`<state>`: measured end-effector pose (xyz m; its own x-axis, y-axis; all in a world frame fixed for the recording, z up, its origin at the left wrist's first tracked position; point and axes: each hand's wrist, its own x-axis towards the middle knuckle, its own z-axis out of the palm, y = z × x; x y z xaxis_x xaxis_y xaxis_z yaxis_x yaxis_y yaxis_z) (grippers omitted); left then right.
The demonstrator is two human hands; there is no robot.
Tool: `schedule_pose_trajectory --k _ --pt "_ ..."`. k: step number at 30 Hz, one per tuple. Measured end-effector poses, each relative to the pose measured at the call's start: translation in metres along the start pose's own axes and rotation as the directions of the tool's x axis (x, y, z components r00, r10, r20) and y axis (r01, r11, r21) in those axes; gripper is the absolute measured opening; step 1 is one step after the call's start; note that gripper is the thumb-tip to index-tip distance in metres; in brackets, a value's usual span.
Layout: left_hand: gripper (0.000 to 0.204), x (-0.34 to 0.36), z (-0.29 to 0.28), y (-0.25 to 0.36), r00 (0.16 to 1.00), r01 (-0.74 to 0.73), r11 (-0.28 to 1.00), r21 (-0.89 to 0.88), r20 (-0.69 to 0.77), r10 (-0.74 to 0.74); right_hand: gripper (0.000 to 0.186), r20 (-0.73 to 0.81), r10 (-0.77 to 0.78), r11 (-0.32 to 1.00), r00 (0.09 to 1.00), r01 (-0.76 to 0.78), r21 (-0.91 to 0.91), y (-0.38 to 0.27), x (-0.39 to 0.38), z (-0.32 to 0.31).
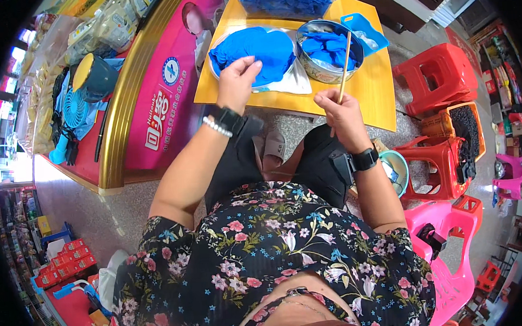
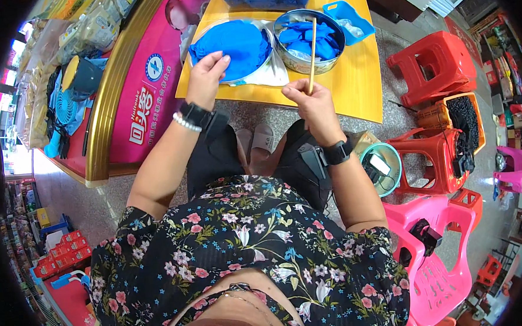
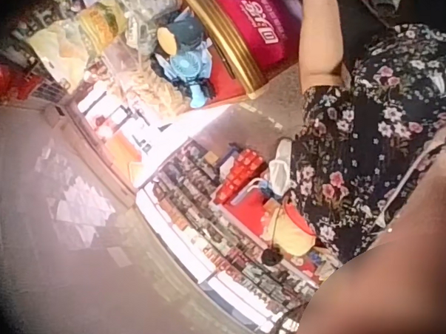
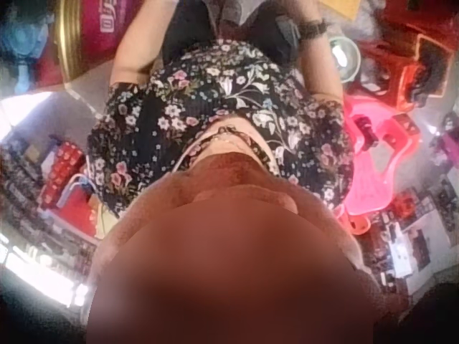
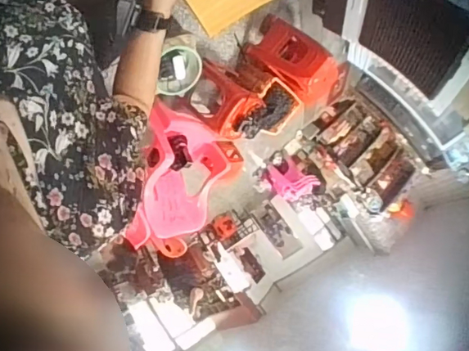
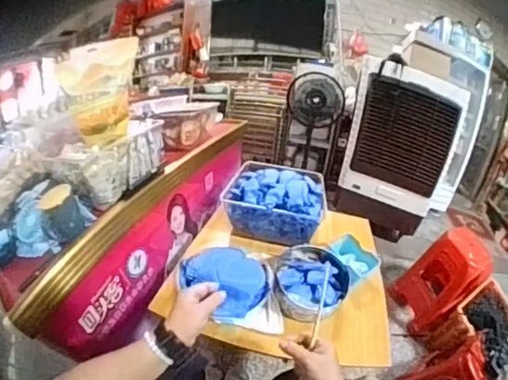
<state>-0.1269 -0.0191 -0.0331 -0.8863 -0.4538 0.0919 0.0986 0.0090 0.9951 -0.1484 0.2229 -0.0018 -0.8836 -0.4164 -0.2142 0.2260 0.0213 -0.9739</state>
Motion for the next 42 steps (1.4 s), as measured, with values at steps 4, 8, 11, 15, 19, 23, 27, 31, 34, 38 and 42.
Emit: schedule_pose_trajectory --k 4,8,11,15,19,23,27,31,34,38,42 --pt "0.017 -0.046 0.009 0.031 0.994 -0.084 0.992 -0.091 0.067 0.090 0.017 0.128 -0.020 0.985 0.992 -0.003 0.175 -0.028 -0.004 0.031" --pt "0.019 -0.075 0.018 0.044 0.997 -0.047 0.990 -0.132 0.056 0.055 0.010 0.148 -0.074 0.957 0.986 0.029 0.288 -0.019 -0.004 0.039" --pt "0.019 -0.088 0.019 0.063 0.989 -0.025 0.984 -0.178 0.140 0.051 0.010 0.112 -0.067 0.932 0.991 0.022 0.361 -0.028 -0.015 0.042" --pt "0.017 -0.096 0.020 0.073 0.989 -0.008 0.970 -0.245 0.143 0.044 0.009 0.190 -0.101 0.922 0.977 0.021 0.386 -0.023 -0.020 0.033" --pt "0.015 -0.095 0.014 0.073 0.983 -0.013 0.966 -0.257 0.173 0.060 0.013 0.230 -0.069 0.949 0.971 -0.008 0.316 -0.030 -0.028 0.036" --pt "0.013 -0.098 0.013 0.077 0.969 0.066 0.995 -0.069 0.242 -0.048 0.013 0.197 -0.137 0.977 0.971 0.099 0.189 -0.038 -0.037 0.040" --pt "0.016 -0.101 0.018 0.079 0.958 0.132 0.970 -0.206 0.279 -0.071 0.015 0.193 -0.102 0.976 0.976 0.061 0.210 -0.039 -0.036 0.038" --pt "0.019 -0.107 0.014 0.089 0.917 0.203 0.959 -0.195 0.381 -0.117 0.016 0.170 -0.028 0.958 0.985 -0.022 0.287 -0.042 -0.039 0.039" --pt "0.019 -0.108 0.012 0.088 0.890 0.227 0.961 -0.158 0.435 -0.138 0.014 0.126 0.017 0.951 0.992 -0.055 0.304 -0.044 -0.039 0.043" --pt "0.018 -0.108 0.011 0.088 0.904 0.222 0.955 -0.199 0.410 -0.124 0.013 0.135 0.038 0.942 0.990 -0.081 0.326 -0.039 -0.037 0.041" --pt "0.019 -0.106 0.007 0.086 0.933 0.175 0.967 -0.188 0.346 -0.101 0.012 0.239 -0.006 0.925 0.971 -0.085 0.369 -0.026 -0.033 0.034"
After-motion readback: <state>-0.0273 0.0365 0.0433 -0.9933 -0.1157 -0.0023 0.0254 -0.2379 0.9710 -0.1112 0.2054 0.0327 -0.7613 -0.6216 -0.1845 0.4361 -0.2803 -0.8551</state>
